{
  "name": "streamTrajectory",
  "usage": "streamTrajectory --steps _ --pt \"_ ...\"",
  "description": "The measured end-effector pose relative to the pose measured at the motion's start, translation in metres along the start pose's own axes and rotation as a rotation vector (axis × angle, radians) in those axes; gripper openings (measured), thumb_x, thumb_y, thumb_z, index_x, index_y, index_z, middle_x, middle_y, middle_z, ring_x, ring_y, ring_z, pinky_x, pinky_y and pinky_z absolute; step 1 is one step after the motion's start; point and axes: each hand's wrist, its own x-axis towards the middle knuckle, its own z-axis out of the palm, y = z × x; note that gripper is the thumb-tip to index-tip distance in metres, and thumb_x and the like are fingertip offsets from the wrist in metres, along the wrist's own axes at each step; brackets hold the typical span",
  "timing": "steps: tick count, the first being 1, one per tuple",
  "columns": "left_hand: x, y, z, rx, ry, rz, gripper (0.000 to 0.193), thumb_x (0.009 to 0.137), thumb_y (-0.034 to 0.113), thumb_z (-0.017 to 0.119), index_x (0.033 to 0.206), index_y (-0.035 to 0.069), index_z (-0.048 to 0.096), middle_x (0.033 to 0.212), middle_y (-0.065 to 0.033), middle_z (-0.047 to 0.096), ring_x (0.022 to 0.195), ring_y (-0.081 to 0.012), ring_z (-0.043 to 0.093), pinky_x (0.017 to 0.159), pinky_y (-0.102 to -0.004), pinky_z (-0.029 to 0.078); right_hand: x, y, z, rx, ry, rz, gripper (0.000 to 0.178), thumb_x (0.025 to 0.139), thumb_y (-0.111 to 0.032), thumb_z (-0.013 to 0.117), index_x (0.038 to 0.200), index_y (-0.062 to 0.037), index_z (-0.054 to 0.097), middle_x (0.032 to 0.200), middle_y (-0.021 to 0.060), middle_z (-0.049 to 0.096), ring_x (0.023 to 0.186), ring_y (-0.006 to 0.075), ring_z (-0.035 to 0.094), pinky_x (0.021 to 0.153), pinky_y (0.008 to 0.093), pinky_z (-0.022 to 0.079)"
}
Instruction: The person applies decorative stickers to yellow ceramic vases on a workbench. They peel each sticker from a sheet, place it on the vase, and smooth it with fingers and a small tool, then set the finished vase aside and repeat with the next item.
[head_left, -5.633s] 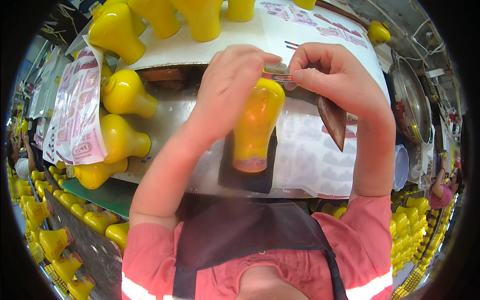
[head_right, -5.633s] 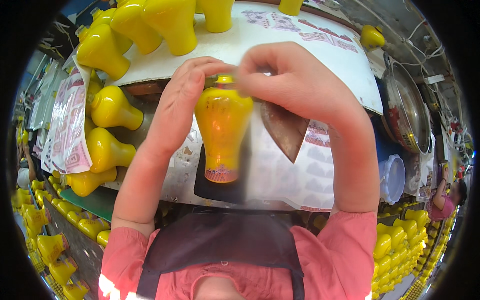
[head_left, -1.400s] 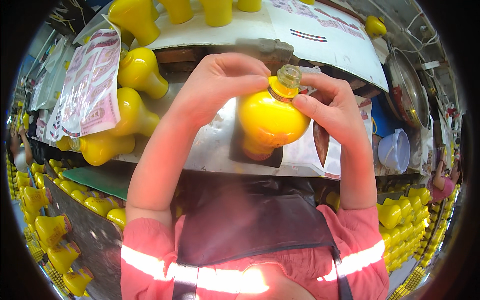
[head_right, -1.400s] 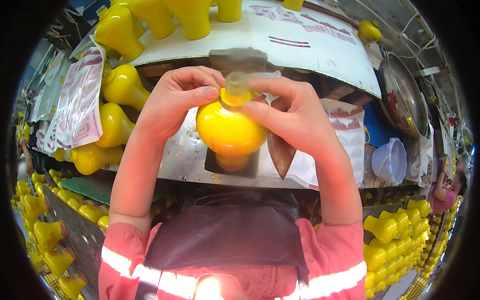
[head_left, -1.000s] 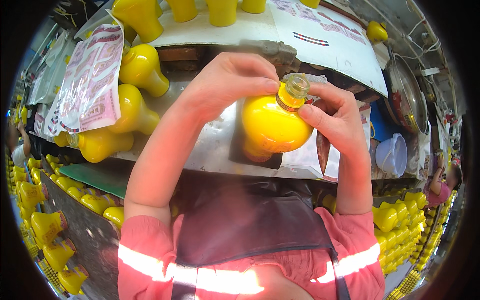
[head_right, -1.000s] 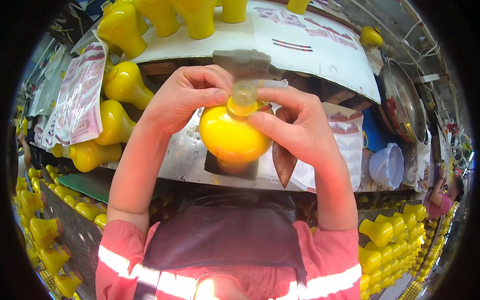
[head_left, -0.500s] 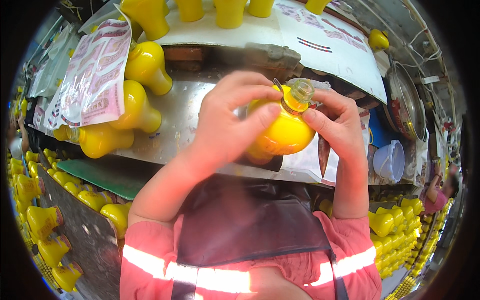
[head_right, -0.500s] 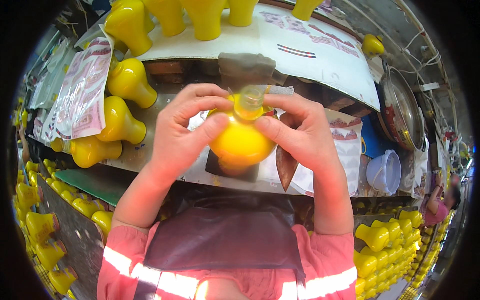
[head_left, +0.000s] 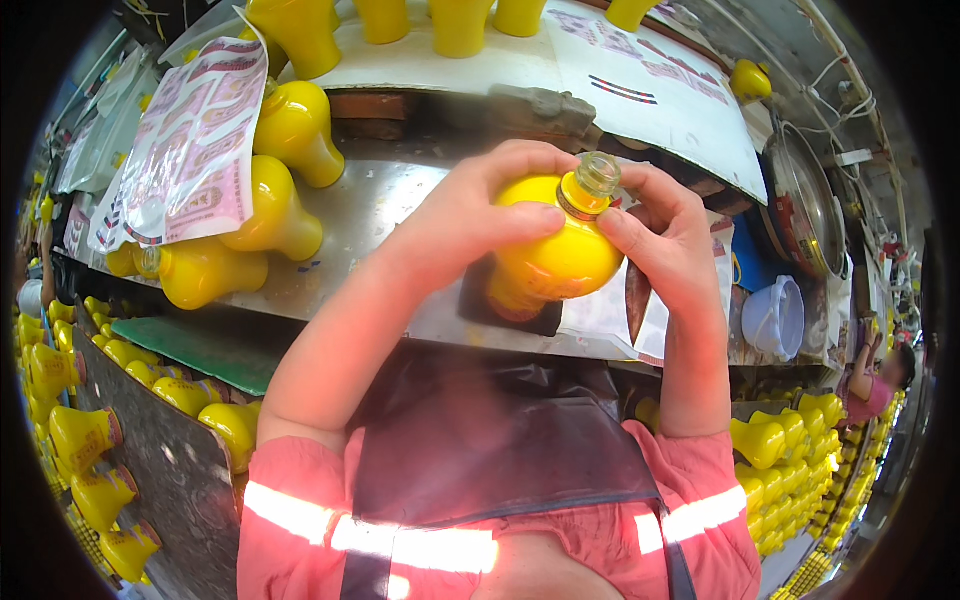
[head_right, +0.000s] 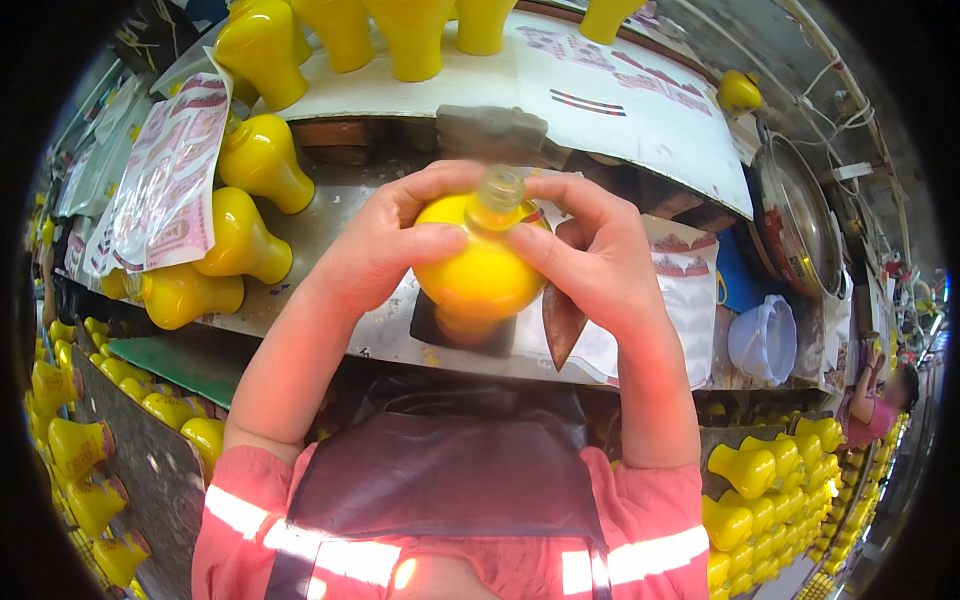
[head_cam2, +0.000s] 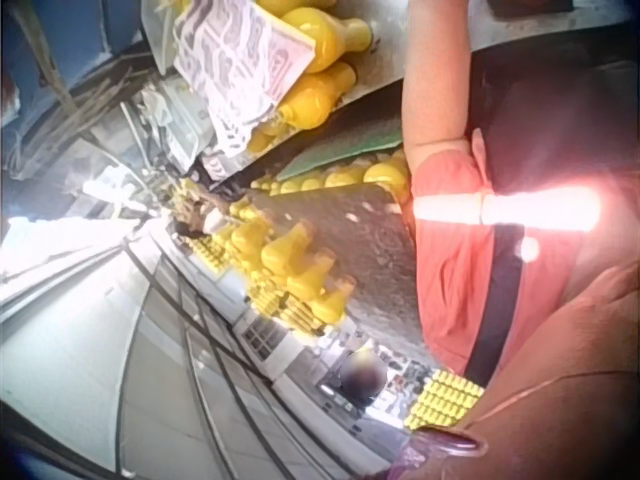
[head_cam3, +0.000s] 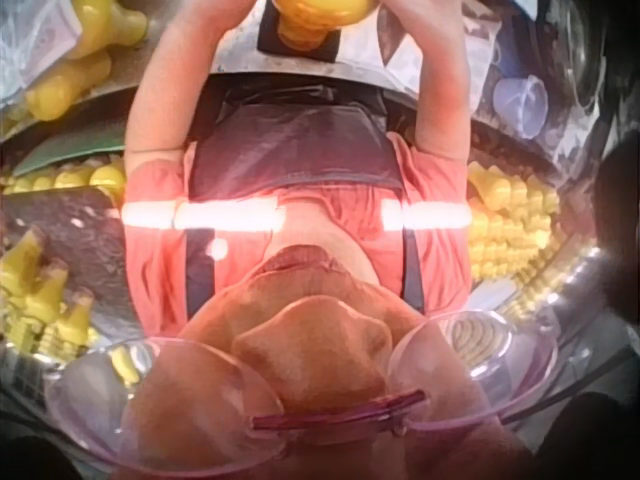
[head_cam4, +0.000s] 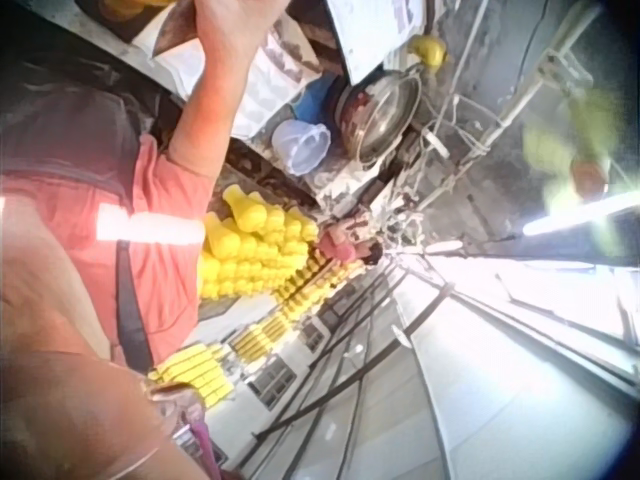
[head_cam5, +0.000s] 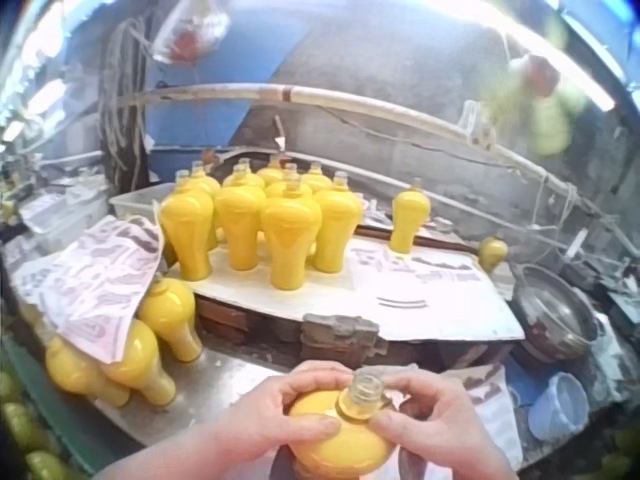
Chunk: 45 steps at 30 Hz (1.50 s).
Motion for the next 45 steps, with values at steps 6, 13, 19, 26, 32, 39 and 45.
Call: streamTrajectory --steps 6,13,19,26,32,39,45 --pt "0.015 0.017 -0.003 0.13 -0.004 0.051 0.048 0.091 0.027 0.073 0.131 0.001 0.066 0.128 -0.0041 0.064 0.119 -0.0152 0.06 0.106 -0.0305 0.046 0.005 0.007 0.003 0.0 0.063 -0.061 0.021 0.093 -0.016 0.073 0.101 -0.0022 0.06 0.073 0.0049 0.067 0.047 0.008 0.059 0.037 0.0213 0.04" --pt "0.017 0.045 0.038 0.586 0.28 0.19 0.03 0.089 0.014 0.081 0.114 0.001 0.072 0.093 -0.0016 0.069 0.09 -0.0081 0.063 0.084 -0.0236 0.052 0.001 0.011 0.003 0.077 0.058 -0.091 0.017 0.099 -0.018 0.07 0.105 -0.0042 0.063 0.076 -0.0017 0.065 0.052 -0.0001 0.053 0.046 0.0192 0.038" --pt "0.015 0.049 0.035 0.312 0.359 0.074 0.025 0.085 0.01 0.079 0.107 0.0 0.072 0.098 -0.0056 0.073 0.091 -0.0103 0.066 0.085 -0.0254 0.053 -0.014 0.01 0.006 -0.041 0.151 -0.1 0.013 0.098 -0.016 0.07 0.097 -0.0039 0.066 0.064 -0.0039 0.061 0.051 0.0 0.052 0.046 0.0187 0.036" --pt "0.0 0.036 0.03 0.372 0.247 0.16 0.034 0.082 0.007 0.078 0.115 0.003 0.07 0.109 -0.0015 0.069 0.106 -0.0114 0.061 0.098 -0.0284 0.047 -0.005 0.013 0.003 -0.213 0.22 -0.283 0.011 0.095 -0.012 0.069 0.093 -0.0012 0.067 0.066 -0.0026 0.063 0.053 0.0003 0.053 0.05 0.0195 0.039" --pt "-0.004 0.036 0.026 0.478 0.185 0.175 0.046 0.083 -0.002 0.077 0.125 0.002 0.061 0.122 -0.0107 0.068 0.114 -0.0183 0.063 0.104 -0.034 0.05 0.006 0.008 -0.003 -0.42 0.205 -0.372 0.019 0.087 -0.019 0.07 0.091 -0.0006 0.073 0.084 0.0167 0.072 0.067 0.0288 0.067 0.063 0.0363 0.052" --pt "-0.005 0.043 0.041 0.527 0.298 0.233 0.03 0.08 0.008 0.082 0.106 0.001 0.069 0.107 -0.0035 0.07 0.098 -0.0104 0.063 0.09 -0.027 0.051 0.012 0.006 -0.005 -0.441 0.134 -0.418 0.022 0.087 -0.021 0.07 0.094 -0.0008 0.074 0.087 0.0183 0.072 0.078 0.0336 0.071 0.071 0.0391 0.055" --pt "-0.002 0.051 0.047 0.351 0.289 0.207 0.021 0.082 0.004 0.081 0.099 0.0 0.069 0.1 -0.0021 0.071 0.091 -0.0093 0.065 0.083 -0.0256 0.053 0.007 0.008 -0.009 -0.361 0.19 -0.462 0.015 0.092 -0.013 0.072 0.1 -0.0005 0.073 0.087 0.0021 0.072 0.064 0.0046 0.057 0.059 0.0221 0.046"
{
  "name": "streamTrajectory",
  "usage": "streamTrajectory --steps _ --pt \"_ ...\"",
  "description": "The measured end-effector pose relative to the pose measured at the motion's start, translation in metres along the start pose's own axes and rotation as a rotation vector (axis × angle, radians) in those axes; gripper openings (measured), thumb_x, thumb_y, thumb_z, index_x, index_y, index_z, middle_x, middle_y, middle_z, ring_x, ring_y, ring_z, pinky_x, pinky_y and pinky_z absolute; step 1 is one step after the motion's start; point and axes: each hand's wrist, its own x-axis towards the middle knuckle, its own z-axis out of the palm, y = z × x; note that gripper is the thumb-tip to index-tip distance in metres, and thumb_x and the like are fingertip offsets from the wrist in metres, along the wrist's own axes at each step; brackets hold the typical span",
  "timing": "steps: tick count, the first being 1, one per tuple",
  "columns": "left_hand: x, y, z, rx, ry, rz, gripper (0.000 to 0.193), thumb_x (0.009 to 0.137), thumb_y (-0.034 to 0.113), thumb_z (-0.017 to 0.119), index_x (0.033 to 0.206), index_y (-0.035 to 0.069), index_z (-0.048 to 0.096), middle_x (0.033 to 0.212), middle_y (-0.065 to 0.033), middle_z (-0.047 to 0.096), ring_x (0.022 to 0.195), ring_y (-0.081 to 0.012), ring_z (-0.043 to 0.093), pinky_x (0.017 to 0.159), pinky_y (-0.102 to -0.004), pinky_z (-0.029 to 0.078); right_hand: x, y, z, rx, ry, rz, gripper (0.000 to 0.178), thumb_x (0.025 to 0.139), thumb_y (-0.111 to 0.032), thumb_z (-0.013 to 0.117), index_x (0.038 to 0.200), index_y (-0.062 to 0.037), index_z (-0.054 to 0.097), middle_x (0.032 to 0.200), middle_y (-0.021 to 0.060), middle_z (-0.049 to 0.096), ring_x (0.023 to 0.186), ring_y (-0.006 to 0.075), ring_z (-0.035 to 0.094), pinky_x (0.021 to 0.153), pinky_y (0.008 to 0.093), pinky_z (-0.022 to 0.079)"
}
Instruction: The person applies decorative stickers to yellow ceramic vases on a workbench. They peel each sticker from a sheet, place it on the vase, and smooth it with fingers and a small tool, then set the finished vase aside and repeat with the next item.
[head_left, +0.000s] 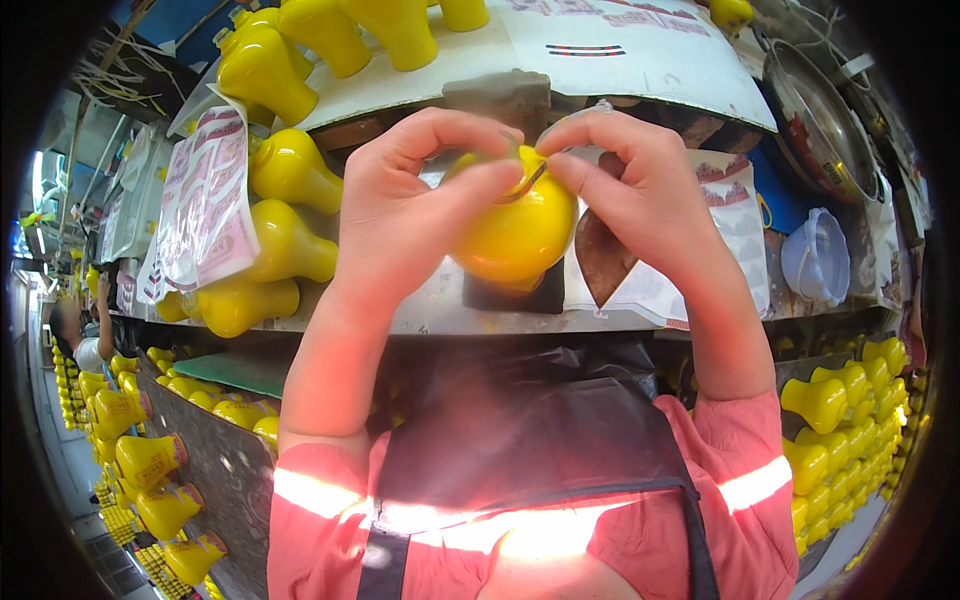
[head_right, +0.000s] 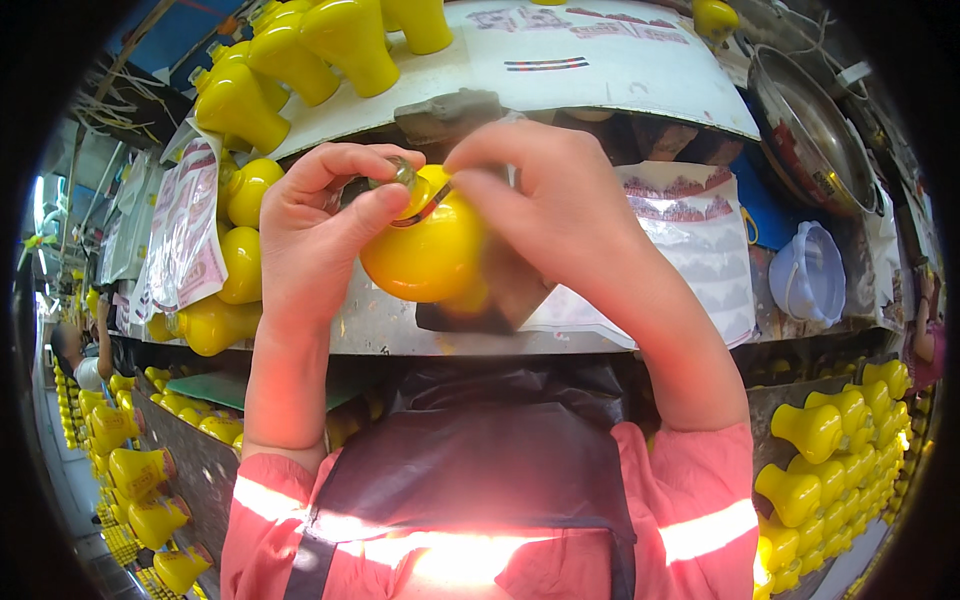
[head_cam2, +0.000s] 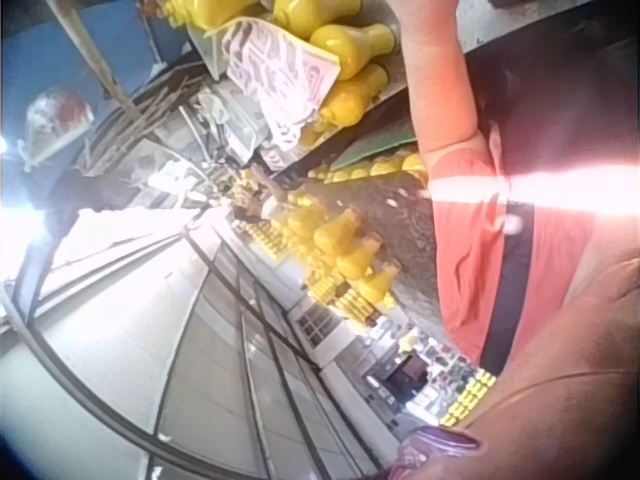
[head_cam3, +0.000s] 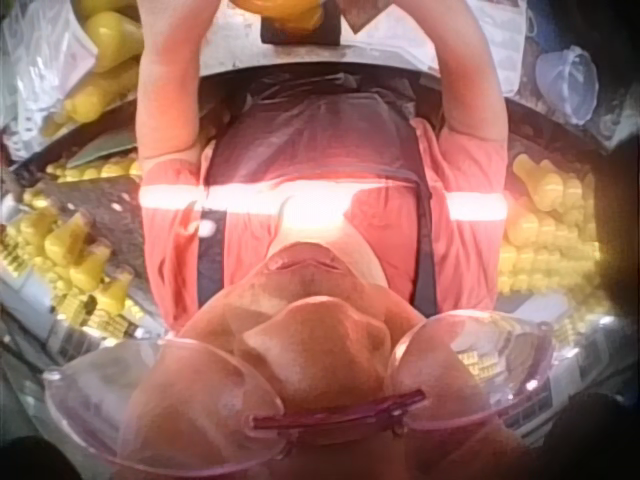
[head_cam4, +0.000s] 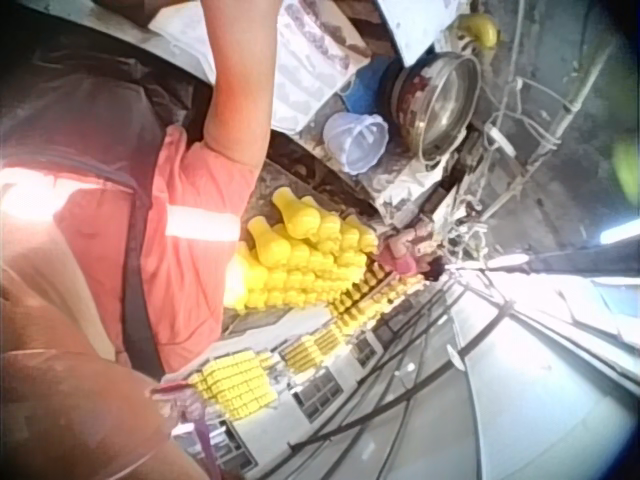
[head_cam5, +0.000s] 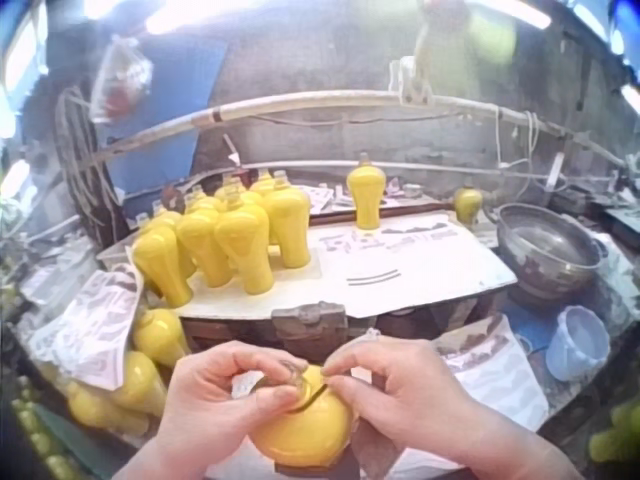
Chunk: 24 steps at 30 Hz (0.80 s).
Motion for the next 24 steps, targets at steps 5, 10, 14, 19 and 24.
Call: streamTrajectory --steps 5,10,14,19,24 --pt "-0.001 -0.001 -0.001 0.097 0.051 0.128 0.015 0.083 0.002 0.079 0.095 0.0 0.071 0.097 -0.002 0.072 0.091 -0.0087 0.065 0.084 -0.0257 0.054 -0.011 -0.011 0.001 0.14 0.012 0.147 0.018 0.088 -0.014 0.076 0.103 -0.0033 0.074 0.08 0.0029 0.064 0.06 0.0067 0.053 0.059 0.0241 0.043" --pt "-0.005 0.001 -0.005 0.176 0.017 0.066 0.02 0.084 0.003 0.079 0.102 0.0 0.071 0.101 -0.0034 0.072 0.097 -0.0084 0.064 0.087 -0.0258 0.053 -0.015 -0.013 0.011 -0.134 0.058 -0.067 0.018 0.085 -0.014 0.08 0.098 -0.0039 0.074 0.072 0.0018 0.053 0.056 0.0073 0.048 0.055 0.0256 0.039" --pt "-0.006 -0.002 -0.002 -0.027 0.071 0.007 0.018 0.085 0.003 0.078 0.102 0.0 0.071 0.101 -0.0036 0.072 0.099 -0.0085 0.064 0.088 -0.0255 0.052 -0.013 -0.011 0.01 -0.005 0.043 0.087 0.014 0.085 -0.012 0.079 0.094 -0.0025 0.074 0.074 0.003 0.056 0.056 0.006 0.049 0.056 0.0253 0.04" --pt "-0.005 -0.002 -0.004 0.09 0.034 0.056 0.02 0.083 0.003 0.078 0.102 -0.001 0.071 0.102 -0.0042 0.072 0.097 -0.0086 0.064 0.087 -0.0253 0.052 -0.019 -0.017 0.009 -0.109 0.054 -0.055 0.011 0.085 -0.008 0.077 0.093 -0.0021 0.074 0.078 0.005 0.062 0.054 0.0068 0.053 0.052 0.0249 0.039" --pt "-0.003 -0.001 -0.004 0.211 0.009 0.093 0.021 0.082 0.004 0.079 0.101 -0.001 0.071 0.102 -0.0047 0.073 0.095 -0.0088 0.065 0.086 -0.0253 0.052 -0.02 -0.019 0.016 -0.194 0.076 -0.111 0.01 0.086 -0.006 0.077 0.094 -0.0018 0.073 0.083 0.0069 0.066 0.053 0.0082 0.054 0.049 0.0253 0.039"
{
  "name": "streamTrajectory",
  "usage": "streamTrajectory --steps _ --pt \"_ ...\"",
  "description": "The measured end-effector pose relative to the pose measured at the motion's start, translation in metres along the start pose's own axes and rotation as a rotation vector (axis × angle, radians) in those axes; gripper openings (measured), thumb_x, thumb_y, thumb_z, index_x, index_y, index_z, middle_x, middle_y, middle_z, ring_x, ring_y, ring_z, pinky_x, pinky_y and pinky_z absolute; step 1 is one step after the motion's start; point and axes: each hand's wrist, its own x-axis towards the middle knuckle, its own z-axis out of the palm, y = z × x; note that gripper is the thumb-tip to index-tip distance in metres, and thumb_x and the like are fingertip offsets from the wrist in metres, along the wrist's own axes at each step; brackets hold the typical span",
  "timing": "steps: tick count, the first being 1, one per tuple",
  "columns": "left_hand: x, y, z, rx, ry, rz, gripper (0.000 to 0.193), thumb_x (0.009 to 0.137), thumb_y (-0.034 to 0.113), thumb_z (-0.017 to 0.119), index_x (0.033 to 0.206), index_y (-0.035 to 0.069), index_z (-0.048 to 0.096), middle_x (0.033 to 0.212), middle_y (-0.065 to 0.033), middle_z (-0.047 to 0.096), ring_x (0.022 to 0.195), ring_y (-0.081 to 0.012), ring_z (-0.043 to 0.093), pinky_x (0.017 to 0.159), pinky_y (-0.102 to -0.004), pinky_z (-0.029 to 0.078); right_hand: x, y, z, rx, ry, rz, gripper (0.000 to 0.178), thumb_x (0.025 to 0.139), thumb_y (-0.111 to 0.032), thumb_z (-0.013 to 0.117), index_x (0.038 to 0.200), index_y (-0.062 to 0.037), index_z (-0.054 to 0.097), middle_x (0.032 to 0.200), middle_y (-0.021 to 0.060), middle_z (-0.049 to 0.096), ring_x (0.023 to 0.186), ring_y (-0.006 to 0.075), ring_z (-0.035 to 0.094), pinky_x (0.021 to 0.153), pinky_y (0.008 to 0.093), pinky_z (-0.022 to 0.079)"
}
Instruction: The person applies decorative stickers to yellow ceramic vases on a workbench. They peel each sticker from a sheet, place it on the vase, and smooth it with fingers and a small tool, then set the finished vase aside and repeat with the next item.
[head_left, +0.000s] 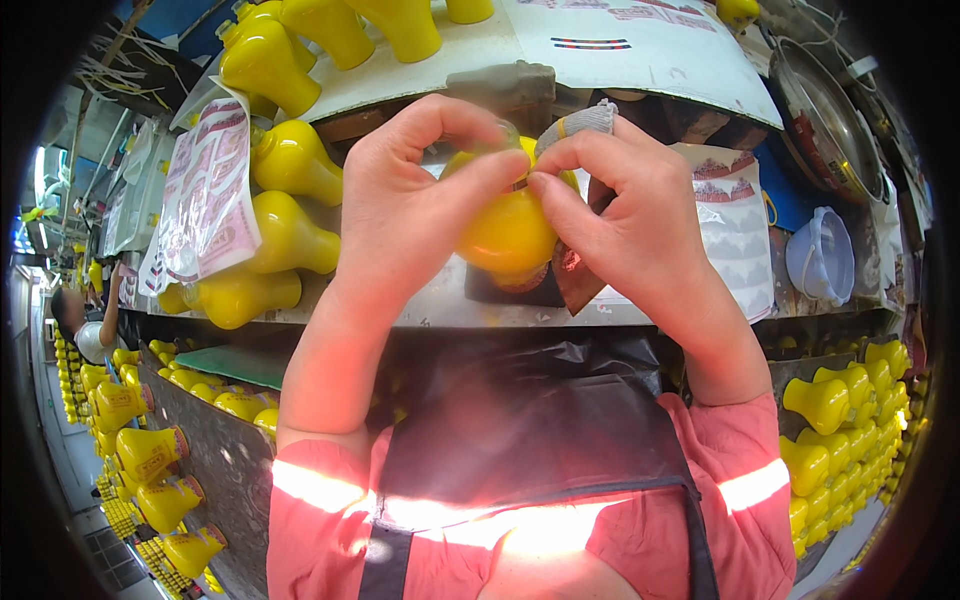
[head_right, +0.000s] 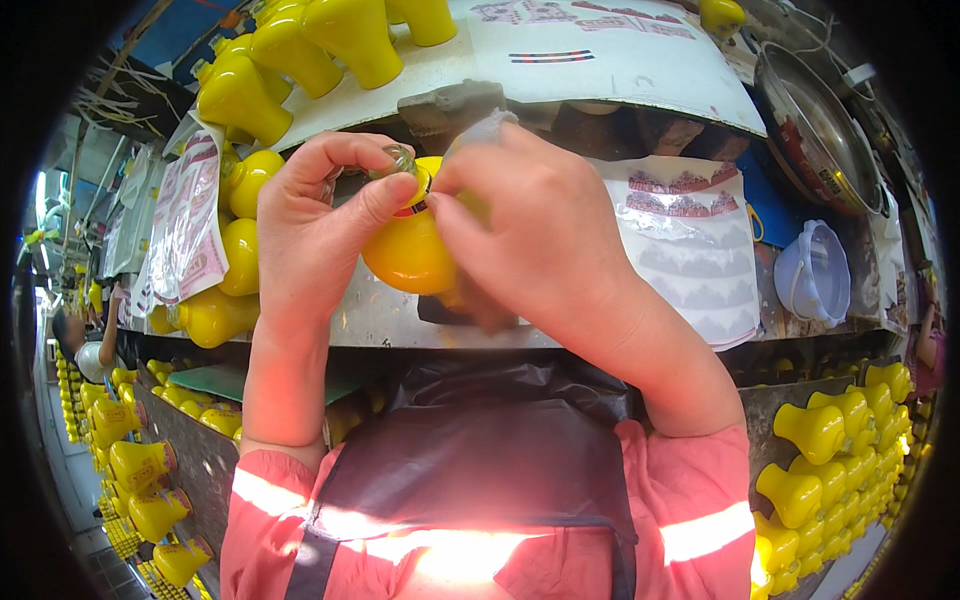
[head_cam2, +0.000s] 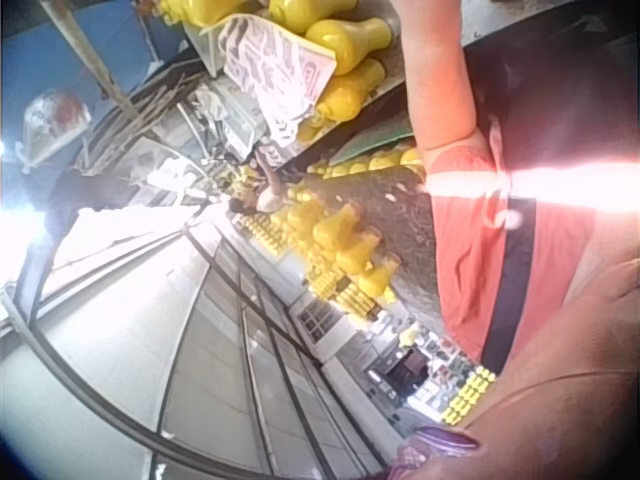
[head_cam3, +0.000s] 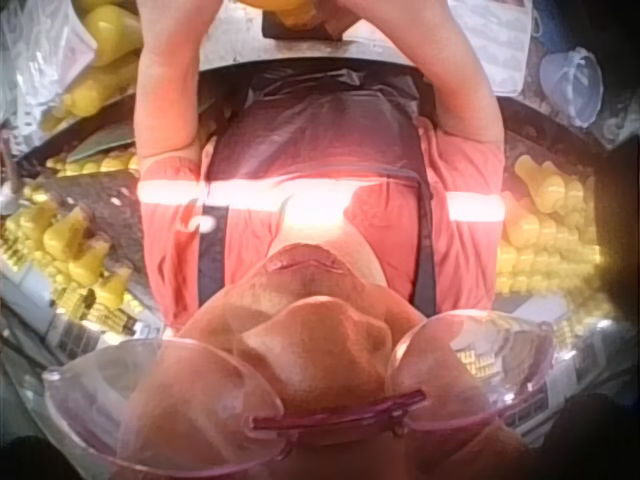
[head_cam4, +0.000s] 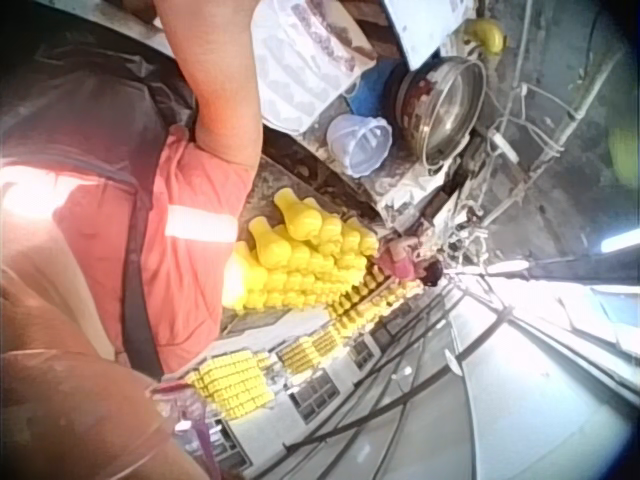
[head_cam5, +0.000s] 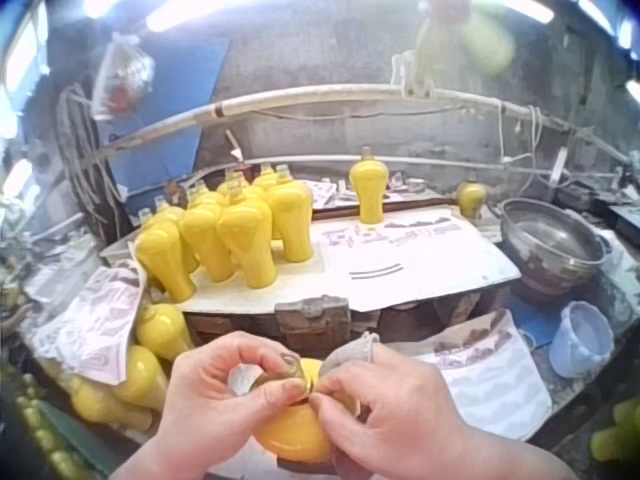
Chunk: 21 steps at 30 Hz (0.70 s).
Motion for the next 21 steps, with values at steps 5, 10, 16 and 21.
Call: streamTrajectory --steps 5,10,16,21 --pt "0.003 -0.006 -0.003 -0.25 0.004 -0.051 0.018 0.086 0.003 0.078 0.102 -0.001 0.071 0.108 -0.0077 0.074 0.099 -0.0111 0.067 0.09 -0.0276 0.054 0.009 0.011 -0.006 -0.016 0.043 -0.044 0.008 0.089 -0.006 0.074 0.094 -0.0008 0.074 0.085 0.0068 0.068 0.064 0.0097 0.062 0.058 0.0258 0.046" --pt "0.008 -0.019 -0.011 -0.377 -0.026 -0.119 0.018 0.092 0.003 0.073 0.109 -0.001 0.07 0.118 -0.0096 0.073 0.103 -0.0127 0.067 0.096 -0.0293 0.054 0.025 0.021 -0.012 0.136 -0.125 0.113 0.021 0.089 -0.015 0.075 0.105 -0.0013 0.078 0.087 0.0065 0.071 0.077 0.0108 0.065 0.072 0.0253 0.05" --pt "0.006 -0.036 -0.023 -0.331 -0.078 -0.115 0.037 0.092 0.002 0.071 0.128 0.001 0.067 0.123 -0.0051 0.071 0.112 -0.0128 0.065 0.101 -0.0293 0.051 0.053 0.027 0.002 0.389 -0.347 0.305 0.025 0.09 -0.018 0.076 0.106 0.0009 0.078 0.09 0.0052 0.073 0.082 0.0091 0.066 0.077 0.0251 0.053" --pt "0.002 -0.044 -0.026 -0.339 -0.102 -0.14 0.043 0.09 0.0 0.071 0.133 0.003 0.067 0.126 -0.003 0.07 0.118 -0.012 0.062 0.104 -0.0294 0.049 0.06 0.027 0.004 0.336 -0.392 0.386 0.027 0.087 -0.018 0.079 0.106 0.0015 0.078 0.09 0.0052 0.074 0.081 0.0089 0.066 0.075 0.0247 0.053"
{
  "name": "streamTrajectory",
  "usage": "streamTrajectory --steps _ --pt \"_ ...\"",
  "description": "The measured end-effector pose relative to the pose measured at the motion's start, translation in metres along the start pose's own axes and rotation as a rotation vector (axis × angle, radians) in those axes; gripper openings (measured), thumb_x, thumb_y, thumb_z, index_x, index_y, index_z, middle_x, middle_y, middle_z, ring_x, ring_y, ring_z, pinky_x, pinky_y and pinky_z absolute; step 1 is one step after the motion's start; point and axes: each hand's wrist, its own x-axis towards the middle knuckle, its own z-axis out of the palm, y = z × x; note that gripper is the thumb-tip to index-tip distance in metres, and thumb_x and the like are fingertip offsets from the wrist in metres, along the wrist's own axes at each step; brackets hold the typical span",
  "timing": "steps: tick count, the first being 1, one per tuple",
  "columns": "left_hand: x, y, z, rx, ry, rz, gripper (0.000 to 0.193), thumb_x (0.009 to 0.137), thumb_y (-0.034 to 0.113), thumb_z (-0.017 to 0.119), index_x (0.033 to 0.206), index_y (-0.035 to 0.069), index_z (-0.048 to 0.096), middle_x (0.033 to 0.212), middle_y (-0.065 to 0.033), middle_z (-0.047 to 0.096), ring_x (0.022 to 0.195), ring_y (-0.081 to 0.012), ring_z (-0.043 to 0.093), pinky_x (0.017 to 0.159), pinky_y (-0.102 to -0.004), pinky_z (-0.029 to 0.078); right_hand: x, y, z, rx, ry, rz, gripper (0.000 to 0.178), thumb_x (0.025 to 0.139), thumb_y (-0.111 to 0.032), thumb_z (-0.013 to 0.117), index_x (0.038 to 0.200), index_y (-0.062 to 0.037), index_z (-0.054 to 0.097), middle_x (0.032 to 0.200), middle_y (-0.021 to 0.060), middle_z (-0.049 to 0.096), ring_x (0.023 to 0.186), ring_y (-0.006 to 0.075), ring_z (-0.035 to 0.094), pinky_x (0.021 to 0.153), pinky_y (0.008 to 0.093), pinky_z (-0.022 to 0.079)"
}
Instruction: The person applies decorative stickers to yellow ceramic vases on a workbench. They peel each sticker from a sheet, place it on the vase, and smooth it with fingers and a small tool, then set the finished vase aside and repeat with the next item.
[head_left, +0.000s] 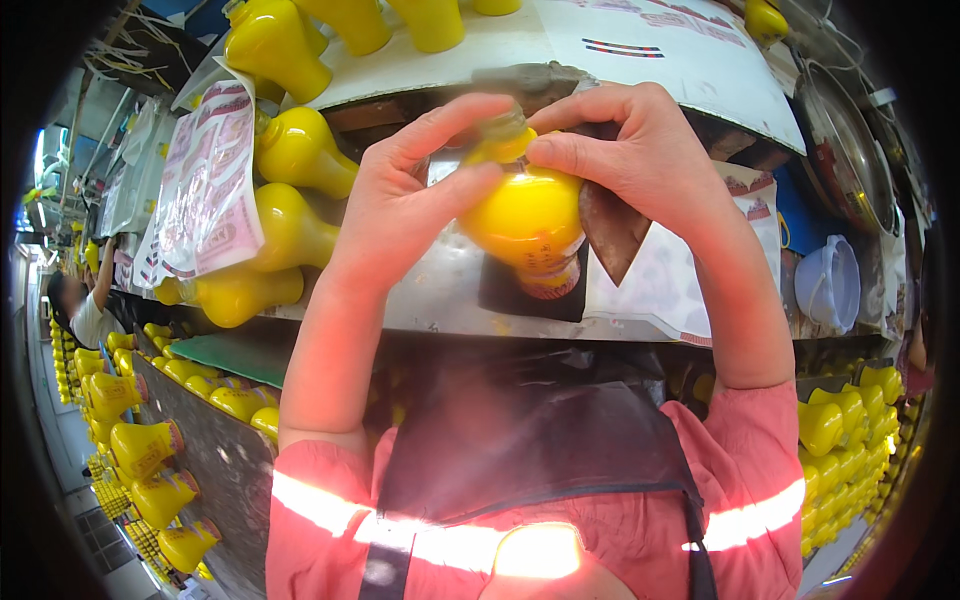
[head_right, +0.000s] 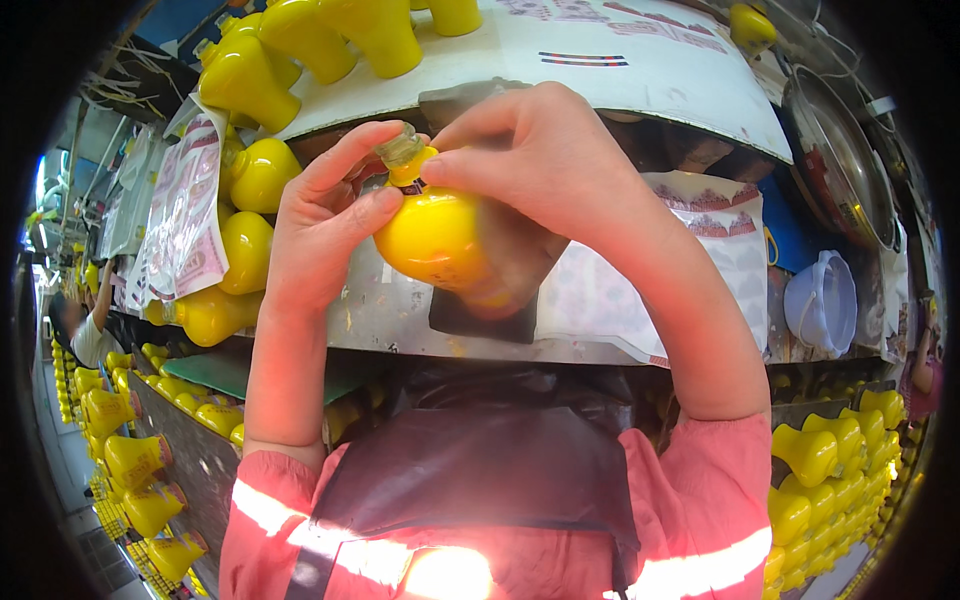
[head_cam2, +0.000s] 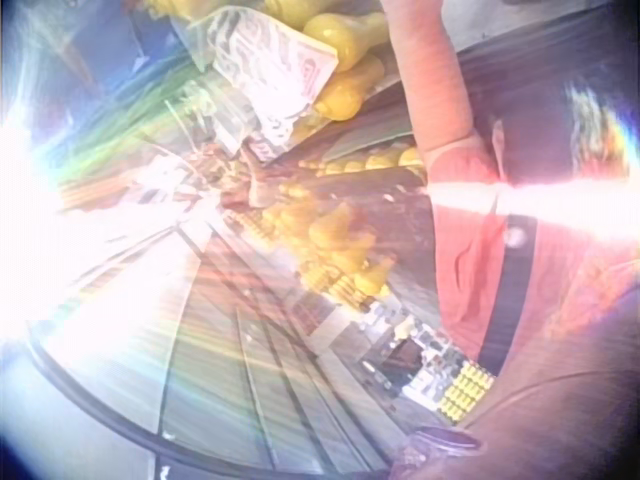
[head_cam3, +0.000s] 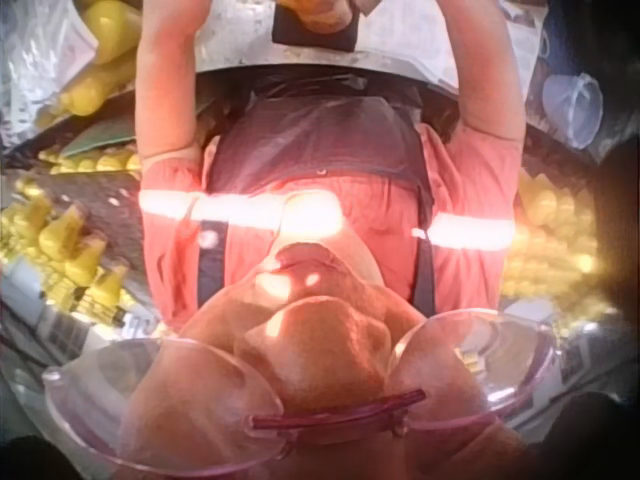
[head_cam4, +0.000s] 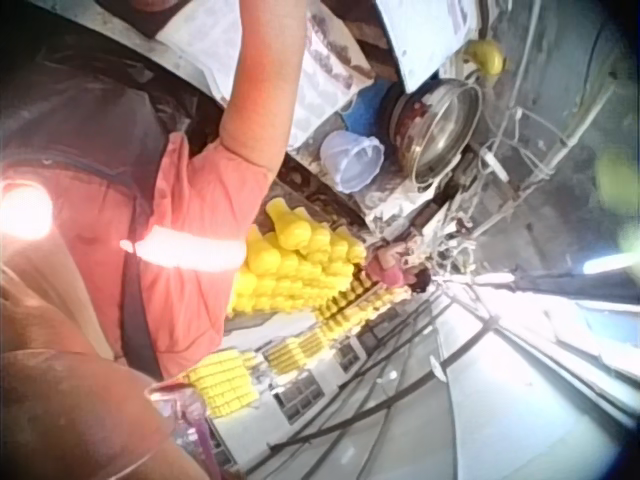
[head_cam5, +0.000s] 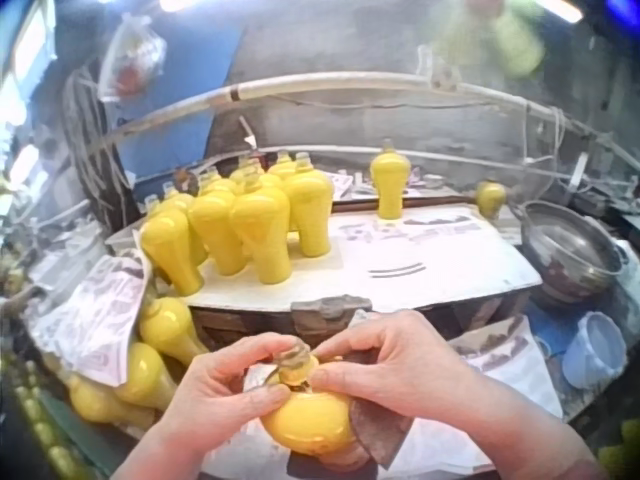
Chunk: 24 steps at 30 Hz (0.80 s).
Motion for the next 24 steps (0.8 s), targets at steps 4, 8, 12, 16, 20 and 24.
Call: streamTrajectory --steps 4,8,12,16,20,24 --pt "0.003 0.0 -0.003 0.021 -0.005 -0.023 0.043 0.089 0.0 0.072 0.132 0.004 0.068 0.125 -0.0027 0.071 0.115 -0.0106 0.062 0.103 -0.0286 0.05 0.006 -0.003 0.0 -0.008 -0.022 -0.026 0.034 0.083 -0.024 0.08 0.104 0.0026 0.078 0.086 0.0079 0.074 0.077 0.0117 0.068 0.071 0.0278 0.055" --pt "0.004 -0.001 -0.004 -0.016 -0.011 -0.025 0.043 0.089 0.0 0.073 0.132 0.005 0.07 0.123 -0.002 0.071 0.113 -0.0091 0.062 0.1 -0.0274 0.051 0.009 -0.008 -0.004 -0.019 -0.076 0.033 0.04 0.081 -0.025 0.08 0.105 0.0056 0.076 0.082 0.0095 0.073 0.073 0.0122 0.068 0.068 0.0283 0.055" --pt "0.004 -0.004 -0.004 -0.026 -0.017 -0.015 0.043 0.089 0.0 0.073 0.132 0.006 0.07 0.123 -0.0017 0.071 0.112 -0.0086 0.062 0.099 -0.0271 0.051 0.013 -0.014 -0.009 -0.053 -0.146 0.101 0.03 0.084 -0.017 0.08 0.107 0.0021 0.075 0.088 0.0035 0.072 0.076 0.0051 0.065 0.068 0.0213 0.051" --pt "0.004 -0.006 -0.005 -0.04 -0.019 -0.021 0.044 0.089 0.0 0.073 0.132 0.007 0.07 0.123 -0.0018 0.071 0.113 -0.0088 0.062 0.1 -0.0275 0.05 0.012 -0.016 -0.011 -0.046 -0.155 0.118 0.03 0.085 -0.017 0.079 0.107 0.0029 0.074 0.088 0.0035 0.072 0.077 0.0057 0.065 0.07 0.0219 0.052" --pt "0.005 -0.007 -0.004 -0.059 -0.015 -0.014 0.044 0.089 0.0 0.073 0.133 0.007 0.07 0.123 -0.002 0.071 0.114 -0.009 0.061 0.102 -0.028 0.049 0.011 -0.013 -0.007 -0.023 -0.122 0.088 0.03 0.086 -0.017 0.079 0.108 0.0028 0.074 0.087 0.0029 0.071 0.078 0.0058 0.065 0.072 0.0224 0.052" --pt "0.004 -0.006 -0.003 -0.063 -0.01 -0.028 0.045 0.089 0.0 0.074 0.133 0.007 0.07 0.123 -0.0023 0.071 0.114 -0.0092 0.062 0.101 -0.0281 0.049 0.011 -0.013 -0.007 -0.056 -0.125 0.067 0.031 0.085 -0.017 0.08 0.108 0.0027 0.074 0.087 0.0023 0.071 0.077 0.0055 0.064 0.071 0.022 0.052"
